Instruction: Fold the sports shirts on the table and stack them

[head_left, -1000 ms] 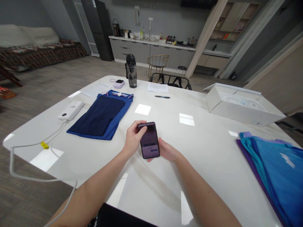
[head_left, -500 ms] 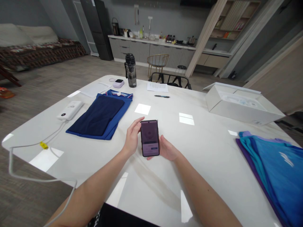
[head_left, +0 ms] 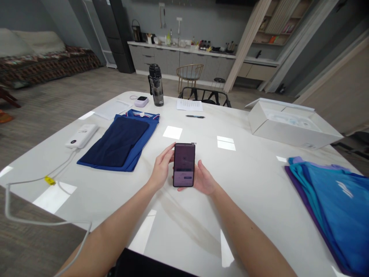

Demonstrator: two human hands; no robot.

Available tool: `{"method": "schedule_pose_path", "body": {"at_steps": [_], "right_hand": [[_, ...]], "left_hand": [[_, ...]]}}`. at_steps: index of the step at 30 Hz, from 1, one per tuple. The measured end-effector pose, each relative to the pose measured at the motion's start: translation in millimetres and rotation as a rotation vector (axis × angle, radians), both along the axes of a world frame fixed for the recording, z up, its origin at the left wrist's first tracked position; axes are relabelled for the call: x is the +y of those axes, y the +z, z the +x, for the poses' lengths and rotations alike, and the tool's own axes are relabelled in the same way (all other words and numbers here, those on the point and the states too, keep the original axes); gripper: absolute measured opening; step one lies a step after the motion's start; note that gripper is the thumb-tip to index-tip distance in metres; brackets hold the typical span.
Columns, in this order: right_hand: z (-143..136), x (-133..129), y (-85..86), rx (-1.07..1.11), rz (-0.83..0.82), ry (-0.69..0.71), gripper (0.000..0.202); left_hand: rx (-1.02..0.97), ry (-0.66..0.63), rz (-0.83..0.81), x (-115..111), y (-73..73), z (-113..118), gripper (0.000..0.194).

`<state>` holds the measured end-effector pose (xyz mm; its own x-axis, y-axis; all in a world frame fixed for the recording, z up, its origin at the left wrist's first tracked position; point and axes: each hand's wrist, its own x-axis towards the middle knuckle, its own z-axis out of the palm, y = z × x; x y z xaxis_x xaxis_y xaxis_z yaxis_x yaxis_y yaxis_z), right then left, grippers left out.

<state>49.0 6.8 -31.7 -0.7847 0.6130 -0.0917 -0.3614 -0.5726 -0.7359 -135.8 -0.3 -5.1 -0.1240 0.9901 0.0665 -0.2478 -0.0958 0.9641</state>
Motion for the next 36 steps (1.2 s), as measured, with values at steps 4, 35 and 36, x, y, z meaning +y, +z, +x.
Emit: {"method": "schedule_pose_path", "body": {"at_steps": [4,35,36], "right_hand": [[-0.2,0.3,2.3,-0.004,-0.005,-0.010,0.072],[-2.9,-3.3,5.0,-0.001,-0.031,-0.121,0.057],[-3.1,-3.3,5.9,-0.007,-0.033,-0.148,0.053]], "left_hand": [[0.002,0.005,-0.022,0.3,-0.5,0.5,0.058],[0.067,-0.276,-0.015,-9.0,-4.5,8.4,0.100],[0.018,-0.286,-0.020,-9.5,-3.1,8.5,0.098]]}}
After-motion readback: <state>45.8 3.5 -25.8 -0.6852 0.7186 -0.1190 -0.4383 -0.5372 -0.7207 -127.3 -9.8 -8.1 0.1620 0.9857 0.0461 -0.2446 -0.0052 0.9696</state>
